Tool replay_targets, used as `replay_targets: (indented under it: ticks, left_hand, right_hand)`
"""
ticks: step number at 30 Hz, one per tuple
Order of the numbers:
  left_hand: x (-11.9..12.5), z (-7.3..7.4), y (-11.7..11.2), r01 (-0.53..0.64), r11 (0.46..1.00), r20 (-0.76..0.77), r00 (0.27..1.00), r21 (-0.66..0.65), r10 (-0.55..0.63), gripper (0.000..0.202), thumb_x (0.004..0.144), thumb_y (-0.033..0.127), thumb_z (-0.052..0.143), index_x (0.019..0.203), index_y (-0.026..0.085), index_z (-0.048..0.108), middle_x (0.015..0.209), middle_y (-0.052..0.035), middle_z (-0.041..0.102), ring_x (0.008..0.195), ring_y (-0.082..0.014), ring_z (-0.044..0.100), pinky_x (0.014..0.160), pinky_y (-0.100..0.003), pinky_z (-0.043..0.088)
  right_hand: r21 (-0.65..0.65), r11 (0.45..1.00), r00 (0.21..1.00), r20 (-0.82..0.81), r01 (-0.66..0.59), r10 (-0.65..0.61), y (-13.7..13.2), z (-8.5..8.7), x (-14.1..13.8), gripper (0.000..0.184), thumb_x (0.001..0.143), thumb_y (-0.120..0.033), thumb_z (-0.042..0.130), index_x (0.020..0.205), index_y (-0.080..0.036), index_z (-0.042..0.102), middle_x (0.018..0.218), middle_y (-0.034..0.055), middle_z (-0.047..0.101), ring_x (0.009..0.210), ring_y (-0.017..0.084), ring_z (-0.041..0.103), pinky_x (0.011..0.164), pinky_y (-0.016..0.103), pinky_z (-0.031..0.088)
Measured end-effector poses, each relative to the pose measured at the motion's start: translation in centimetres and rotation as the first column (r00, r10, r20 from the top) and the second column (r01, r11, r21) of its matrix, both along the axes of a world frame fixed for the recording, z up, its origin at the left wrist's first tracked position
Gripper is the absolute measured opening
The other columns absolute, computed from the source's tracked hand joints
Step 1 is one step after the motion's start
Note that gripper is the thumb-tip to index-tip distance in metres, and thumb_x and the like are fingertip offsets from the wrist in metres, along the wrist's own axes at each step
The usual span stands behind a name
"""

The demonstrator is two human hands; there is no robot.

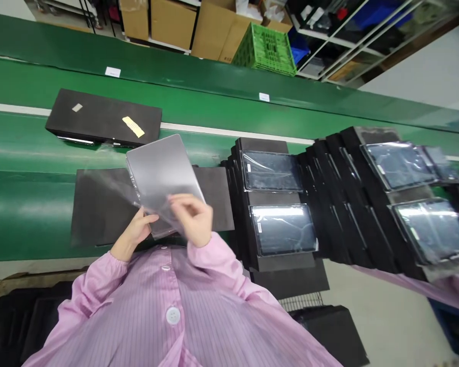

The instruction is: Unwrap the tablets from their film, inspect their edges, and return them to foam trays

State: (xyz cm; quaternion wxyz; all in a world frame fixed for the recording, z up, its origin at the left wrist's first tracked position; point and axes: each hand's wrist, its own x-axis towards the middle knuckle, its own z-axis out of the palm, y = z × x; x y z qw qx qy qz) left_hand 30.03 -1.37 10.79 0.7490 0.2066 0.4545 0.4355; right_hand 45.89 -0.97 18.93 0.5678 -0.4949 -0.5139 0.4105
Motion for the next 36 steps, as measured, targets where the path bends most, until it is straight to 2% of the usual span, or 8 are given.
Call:
replay_targets:
  ticks: [3,9,14,17,21,24,28,36]
  left_hand:
    - [0.4,0.2,0.7,0.002,0.997,0.007,1.000,-0.077,-0.001,0.053,0.052,0.023,0.086,0.099,0.020,0.062,0.087,-0.0026,0.076,0.081,-0.0224,0.072,0.079,-0.037,0.057]
    - [0.5,0.8,0.2,-0.021,0.999,-0.121,0.992,-0.034,0.017,0.062,0.046,0.033,0.093,0.098,0.018,0.063,0.088,-0.0027,0.075,0.079,-0.0187,0.069,0.076,-0.030,0.055]
    - [0.1,2.2,-0.9,-0.069,0.995,-0.224,0.973,-0.078,0.050,0.068,0.038,0.046,0.094,0.092,0.015,0.065,0.079,-0.0021,0.073,0.069,-0.0173,0.067,0.068,-0.028,0.053]
    - [-2.2,2.8,-1.6,-0.061,0.992,-0.307,0.951,-0.107,0.025,0.063,0.046,0.046,0.092,0.095,0.014,0.067,0.080,-0.0031,0.074,0.066,-0.0174,0.067,0.064,-0.027,0.053]
    - [-7.0,3.1,-2.2,-0.098,0.991,-0.416,0.908,-0.094,0.051,0.059,0.049,0.039,0.092,0.098,0.014,0.069,0.083,-0.0034,0.076,0.068,-0.0176,0.069,0.063,-0.026,0.054]
    - [-9.8,3.6,-2.5,-0.217,0.970,-0.427,0.892,-0.109,0.151,0.047,0.052,0.033,0.091,0.092,0.020,0.072,0.080,0.0021,0.077,0.067,-0.0161,0.069,0.062,-0.025,0.056]
    - [-11.6,4.2,-2.8,-0.416,0.900,-0.418,0.847,-0.134,0.329,0.025,0.062,0.025,0.083,0.085,0.029,0.073,0.071,0.0128,0.075,0.061,-0.0119,0.065,0.056,-0.021,0.055]
    - [-11.2,2.0,-2.3,-0.575,0.805,-0.227,0.812,-0.146,0.538,0.026,0.054,0.018,0.081,0.076,0.020,0.067,0.067,0.0065,0.074,0.060,-0.0131,0.067,0.075,-0.030,0.062]
  right_hand:
    - [-0.073,0.939,0.939,0.106,0.335,-0.327,0.8,-0.7,4.0,0.021,0.083,-0.034,0.068,0.095,-0.018,0.073,0.108,0.0109,0.074,0.103,0.021,0.069,0.092,0.039,0.056]
    - [-0.445,0.874,0.979,0.150,0.193,-0.140,-1.4,-3.6,5.3,0.034,0.068,-0.041,0.077,0.087,-0.014,0.073,0.078,0.0054,0.073,0.073,0.019,0.065,0.071,0.033,0.054]
    - [-0.490,0.820,0.872,-0.210,0.297,-0.442,-2.5,-3.4,4.9,0.033,0.063,-0.040,0.080,0.082,-0.014,0.072,0.076,0.0049,0.073,0.070,0.019,0.067,0.068,0.032,0.055]
    - [-0.412,0.742,0.732,-0.220,0.529,-0.645,-3.0,-2.2,6.2,0.036,0.067,-0.043,0.077,0.087,-0.013,0.071,0.084,0.0084,0.075,0.077,0.023,0.071,0.073,0.038,0.059]
    - [0.060,0.636,0.631,0.084,0.769,-0.771,-5.1,-1.9,7.1,0.032,0.079,-0.039,0.073,0.098,-0.014,0.074,0.095,0.0118,0.077,0.087,0.028,0.075,0.083,0.043,0.061]
    - [0.368,0.773,0.699,0.340,0.517,-0.629,-6.3,-4.3,6.3,0.024,0.082,-0.027,0.070,0.105,-0.022,0.076,0.105,0.0095,0.078,0.098,0.029,0.075,0.089,0.045,0.062]
    - [0.287,0.958,0.762,0.614,0.030,-0.208,-5.9,-9.1,5.3,0.024,0.087,-0.023,0.062,0.106,-0.026,0.076,0.111,0.0074,0.077,0.109,0.025,0.072,0.100,0.045,0.059]
    - [0.069,0.963,0.770,0.617,-0.260,0.163,-4.6,-8.8,5.8,0.039,0.080,-0.048,0.074,0.108,-0.021,0.075,0.117,0.0142,0.074,0.118,0.032,0.067,0.109,0.056,0.046]
